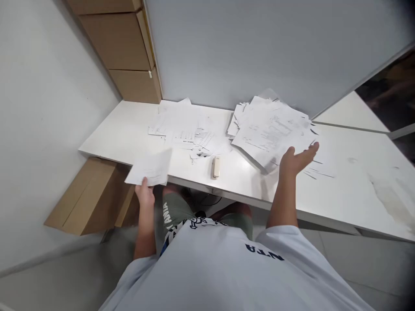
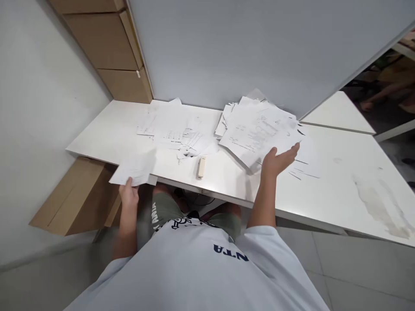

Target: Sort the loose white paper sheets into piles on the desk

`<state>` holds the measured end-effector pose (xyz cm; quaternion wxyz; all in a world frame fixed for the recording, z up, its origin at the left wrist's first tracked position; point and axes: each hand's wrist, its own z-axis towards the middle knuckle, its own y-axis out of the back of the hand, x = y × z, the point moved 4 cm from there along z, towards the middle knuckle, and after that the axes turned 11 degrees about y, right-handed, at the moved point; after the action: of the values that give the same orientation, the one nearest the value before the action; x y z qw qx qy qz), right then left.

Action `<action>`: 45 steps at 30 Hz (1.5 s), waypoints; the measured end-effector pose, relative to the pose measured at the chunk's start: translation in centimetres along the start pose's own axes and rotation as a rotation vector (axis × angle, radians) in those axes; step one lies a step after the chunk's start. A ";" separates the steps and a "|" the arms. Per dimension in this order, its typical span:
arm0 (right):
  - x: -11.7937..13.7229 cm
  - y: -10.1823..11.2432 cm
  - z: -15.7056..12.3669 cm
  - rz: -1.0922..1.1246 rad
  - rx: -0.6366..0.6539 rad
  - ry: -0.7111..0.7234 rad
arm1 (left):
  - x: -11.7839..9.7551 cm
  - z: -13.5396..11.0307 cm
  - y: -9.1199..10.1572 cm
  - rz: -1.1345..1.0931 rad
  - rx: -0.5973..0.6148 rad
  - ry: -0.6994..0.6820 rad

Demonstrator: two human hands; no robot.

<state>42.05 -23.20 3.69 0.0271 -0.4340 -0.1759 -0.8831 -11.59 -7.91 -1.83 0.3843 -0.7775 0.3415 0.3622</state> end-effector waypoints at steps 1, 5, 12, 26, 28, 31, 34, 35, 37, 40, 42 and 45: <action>1.6 0.3 -2.3 -0.057 -0.100 -0.002 | 1.4 -0.9 0.8 0.004 0.005 0.047; 9.8 -1.6 -14.3 0.125 0.085 0.081 | 5.5 -3.7 2.1 -0.021 0.126 0.184; 13.5 -7.3 -29.5 0.586 1.177 -0.480 | 7.3 -6.0 0.6 -0.031 0.348 0.322; 11.8 -5.0 -27.0 0.587 0.847 -0.592 | 9.3 -9.3 4.9 0.257 0.365 0.234; 10.2 -3.7 -26.4 0.538 0.791 -0.599 | 8.9 -9.0 4.5 0.249 0.385 0.229; 8.0 -1.8 -24.8 0.486 0.703 -0.592 | 8.1 -8.7 2.9 0.311 0.481 0.189; 6.5 -0.1 -23.1 0.448 0.641 -0.572 | 8.2 -9.2 0.7 0.380 0.596 0.123; 6.1 0.3 -22.5 0.443 0.625 -0.576 | 8.4 -9.5 0.0 0.401 0.630 0.098; 5.6 0.8 -21.6 0.442 0.615 -0.601 | 9.2 -10.2 -1.2 0.450 0.671 0.051; 5.3 1.1 -20.7 0.459 0.633 -0.666 | 10.3 -10.9 -2.4 0.522 0.655 -0.001; 5.3 1.2 -20.3 0.476 0.638 -0.722 | 10.7 -11.3 -2.8 0.549 0.632 -0.013; 5.3 1.3 -19.8 0.489 0.642 -0.776 | 11.0 -11.9 -3.2 0.566 0.627 -0.004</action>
<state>23.99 -30.50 -2.92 0.2954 -0.7253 -0.3272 -0.5288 0.09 -19.22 -4.52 0.4882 -0.4979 0.6345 0.3334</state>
